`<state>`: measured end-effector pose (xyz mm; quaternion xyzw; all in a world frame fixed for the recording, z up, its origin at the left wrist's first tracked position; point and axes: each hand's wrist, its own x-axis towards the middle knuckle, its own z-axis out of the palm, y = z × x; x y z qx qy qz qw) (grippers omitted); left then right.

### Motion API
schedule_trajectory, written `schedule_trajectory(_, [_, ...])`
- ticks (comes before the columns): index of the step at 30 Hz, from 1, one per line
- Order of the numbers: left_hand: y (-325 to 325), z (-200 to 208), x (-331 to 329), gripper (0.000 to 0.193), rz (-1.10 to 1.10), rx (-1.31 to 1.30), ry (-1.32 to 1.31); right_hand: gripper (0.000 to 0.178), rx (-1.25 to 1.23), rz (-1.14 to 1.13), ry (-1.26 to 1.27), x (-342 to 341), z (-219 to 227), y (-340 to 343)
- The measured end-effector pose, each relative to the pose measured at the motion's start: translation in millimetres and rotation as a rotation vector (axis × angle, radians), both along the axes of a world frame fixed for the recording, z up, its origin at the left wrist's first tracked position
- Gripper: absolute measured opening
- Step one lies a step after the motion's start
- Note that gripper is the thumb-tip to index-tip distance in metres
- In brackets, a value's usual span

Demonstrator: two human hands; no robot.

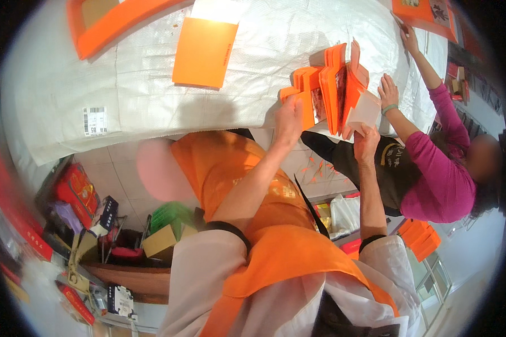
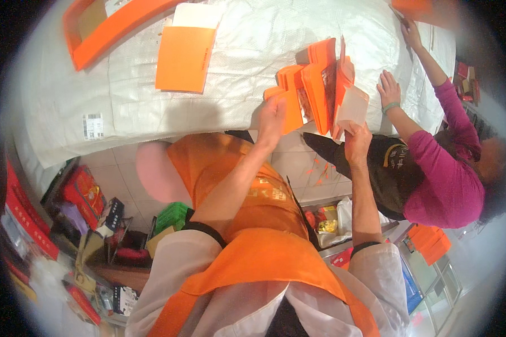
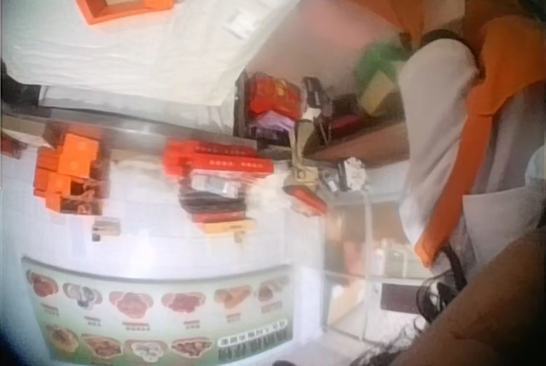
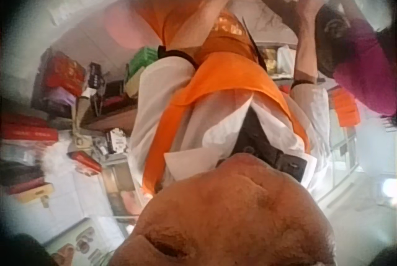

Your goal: The person assembles orange cardboard boxes by folding flaps and tucking them into slots. They handle multiple flat-packed box components, fold them into shape, and place finished boxes on the table. The person also briefly walks to a shelf to retrieve items before returning to the assembly task.

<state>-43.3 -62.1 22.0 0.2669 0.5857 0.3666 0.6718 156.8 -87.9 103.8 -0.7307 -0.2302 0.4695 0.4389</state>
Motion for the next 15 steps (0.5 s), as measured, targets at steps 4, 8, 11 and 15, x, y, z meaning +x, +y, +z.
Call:
schedule_trajectory(4, [-3,12,2,0.026,-0.016,0.055,0.025,0.035,0.027,0.002,0.029,7,2,-1])
schedule_trajectory(8, [-5,16,7,0.011,0.215,0.171,0.04,0.035,0.027,0.04,-0.039,8,5,-1])
schedule_trajectory(11, [-7,16,9,0.012,0.245,0.158,0.059,0.035,0.061,0.087,-0.019,9,5,-1])
schedule_trajectory(15, [-8,18,9,0.015,0.247,0.241,0.111,0.034,0.076,0.088,-0.017,13,4,0])
